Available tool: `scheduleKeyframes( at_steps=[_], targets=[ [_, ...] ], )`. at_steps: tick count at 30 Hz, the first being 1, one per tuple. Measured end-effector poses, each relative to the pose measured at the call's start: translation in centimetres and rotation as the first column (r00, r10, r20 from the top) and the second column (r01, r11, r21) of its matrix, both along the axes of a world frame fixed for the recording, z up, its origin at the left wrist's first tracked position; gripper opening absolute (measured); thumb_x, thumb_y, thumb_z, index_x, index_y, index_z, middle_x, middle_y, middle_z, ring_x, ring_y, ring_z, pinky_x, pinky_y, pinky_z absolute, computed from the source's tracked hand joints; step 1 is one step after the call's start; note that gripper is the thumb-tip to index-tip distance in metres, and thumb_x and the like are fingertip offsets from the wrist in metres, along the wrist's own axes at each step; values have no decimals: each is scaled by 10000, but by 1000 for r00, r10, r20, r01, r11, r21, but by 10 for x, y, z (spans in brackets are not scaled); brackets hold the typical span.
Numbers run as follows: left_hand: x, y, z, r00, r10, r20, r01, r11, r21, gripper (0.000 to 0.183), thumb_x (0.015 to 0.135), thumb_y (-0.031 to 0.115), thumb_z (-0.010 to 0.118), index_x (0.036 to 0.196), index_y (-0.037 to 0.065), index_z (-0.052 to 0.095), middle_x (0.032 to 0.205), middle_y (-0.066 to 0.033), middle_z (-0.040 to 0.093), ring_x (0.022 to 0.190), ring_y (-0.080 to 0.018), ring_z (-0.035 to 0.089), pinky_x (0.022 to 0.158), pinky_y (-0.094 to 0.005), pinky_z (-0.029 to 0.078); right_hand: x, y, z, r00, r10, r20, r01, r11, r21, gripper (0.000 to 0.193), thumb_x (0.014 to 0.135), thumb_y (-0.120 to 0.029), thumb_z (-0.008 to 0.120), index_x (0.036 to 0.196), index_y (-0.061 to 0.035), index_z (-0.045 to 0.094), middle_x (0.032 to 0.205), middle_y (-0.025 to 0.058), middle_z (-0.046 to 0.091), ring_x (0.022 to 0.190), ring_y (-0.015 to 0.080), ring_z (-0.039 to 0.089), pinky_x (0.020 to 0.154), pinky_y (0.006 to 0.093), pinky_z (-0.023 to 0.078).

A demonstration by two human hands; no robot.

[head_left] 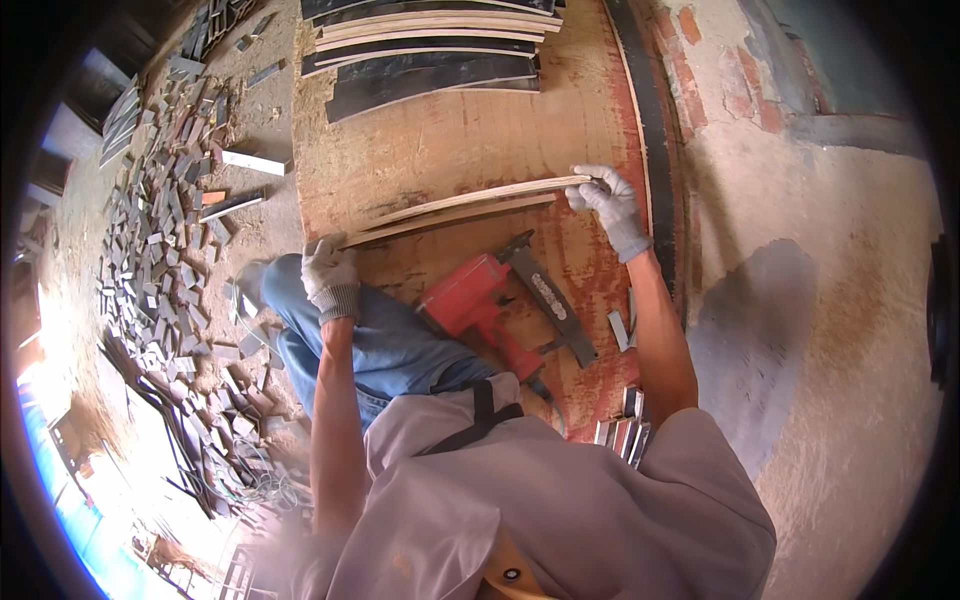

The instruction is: The person sits on the floor and installs dark wooden planks onto a subfloor using a red nail gun. They repeatedly pick up planks, align them, and fasten them in place.

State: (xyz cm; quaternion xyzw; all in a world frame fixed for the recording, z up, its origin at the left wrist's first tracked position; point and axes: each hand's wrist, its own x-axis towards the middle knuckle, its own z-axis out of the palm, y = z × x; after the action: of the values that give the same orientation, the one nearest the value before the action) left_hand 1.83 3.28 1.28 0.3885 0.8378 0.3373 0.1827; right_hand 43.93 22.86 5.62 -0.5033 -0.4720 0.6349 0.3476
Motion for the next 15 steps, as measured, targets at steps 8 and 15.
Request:
scheduleKeyframes(
  at_steps=[8, 15],
  targets=[
    [3, -2, 18, 998, 30, 50, -26, 996, -86, 320, 791, 235, 792, 1082, 102, 773, 947, -144, 746, 859, -278, 734, 792, -367, 561, -32, -10, -7, 919, -391, 42, 384, 916, 119, 389, 845, 47, 759, 1217, 30, 644, 1064, 116, 694, 873, 169, 688, 739, 302, 628],
    [-9, -6, -6, 992, 69, 106, -68, 998, -8, 349, 835, 267, 782, 1118, 65, 756, 939, -142, 761, 861, -250, 736, 803, -352, 561, 1, -15, -6, 918, -396, 11, 388, 895, -220, 240, 956, 15, 630, 1194, 52, 636, 1095, 158, 684, 917, 243, 702, 777, 381, 666]
  ],
)
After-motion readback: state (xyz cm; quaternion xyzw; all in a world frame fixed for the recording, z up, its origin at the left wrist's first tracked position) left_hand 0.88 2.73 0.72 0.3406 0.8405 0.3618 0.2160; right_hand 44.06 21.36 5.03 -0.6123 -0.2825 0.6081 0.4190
